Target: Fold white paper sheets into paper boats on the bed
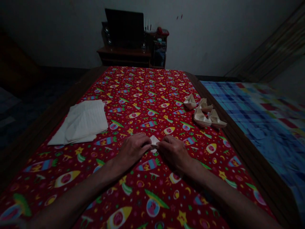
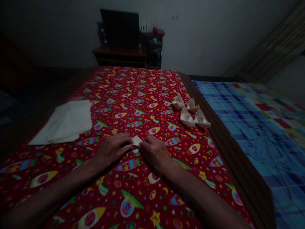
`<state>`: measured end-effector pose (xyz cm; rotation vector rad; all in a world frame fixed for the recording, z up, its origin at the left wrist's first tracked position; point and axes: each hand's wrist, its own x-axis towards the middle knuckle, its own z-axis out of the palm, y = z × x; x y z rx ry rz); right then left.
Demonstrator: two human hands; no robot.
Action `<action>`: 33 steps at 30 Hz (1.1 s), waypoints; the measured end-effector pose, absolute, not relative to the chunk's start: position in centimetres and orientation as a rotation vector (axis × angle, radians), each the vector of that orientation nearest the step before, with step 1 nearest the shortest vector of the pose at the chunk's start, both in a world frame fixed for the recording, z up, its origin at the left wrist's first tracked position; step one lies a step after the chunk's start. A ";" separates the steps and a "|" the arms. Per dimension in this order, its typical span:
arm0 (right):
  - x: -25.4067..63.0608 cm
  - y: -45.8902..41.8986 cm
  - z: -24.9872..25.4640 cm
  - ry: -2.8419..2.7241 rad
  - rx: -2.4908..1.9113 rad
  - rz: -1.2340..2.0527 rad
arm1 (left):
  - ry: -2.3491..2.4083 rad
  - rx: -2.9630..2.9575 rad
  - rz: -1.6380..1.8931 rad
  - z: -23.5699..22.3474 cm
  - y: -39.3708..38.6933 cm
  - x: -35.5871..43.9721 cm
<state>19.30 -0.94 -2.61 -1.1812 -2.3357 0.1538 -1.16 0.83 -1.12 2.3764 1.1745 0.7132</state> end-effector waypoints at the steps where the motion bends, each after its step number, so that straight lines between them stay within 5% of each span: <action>1: 19.3 -0.9 -2.5 -2.310 -1.194 0.230 | 1.195 2.367 0.720 -1.1 0.8 -1.2; 6: 19.2 -0.7 -1.8 -2.235 -1.285 0.411 | 1.295 2.311 0.759 -1.2 0.9 -1.4; 33: 18.9 -0.3 -1.9 -2.427 -1.455 0.072 | 1.259 2.317 0.783 -1.3 0.4 -1.4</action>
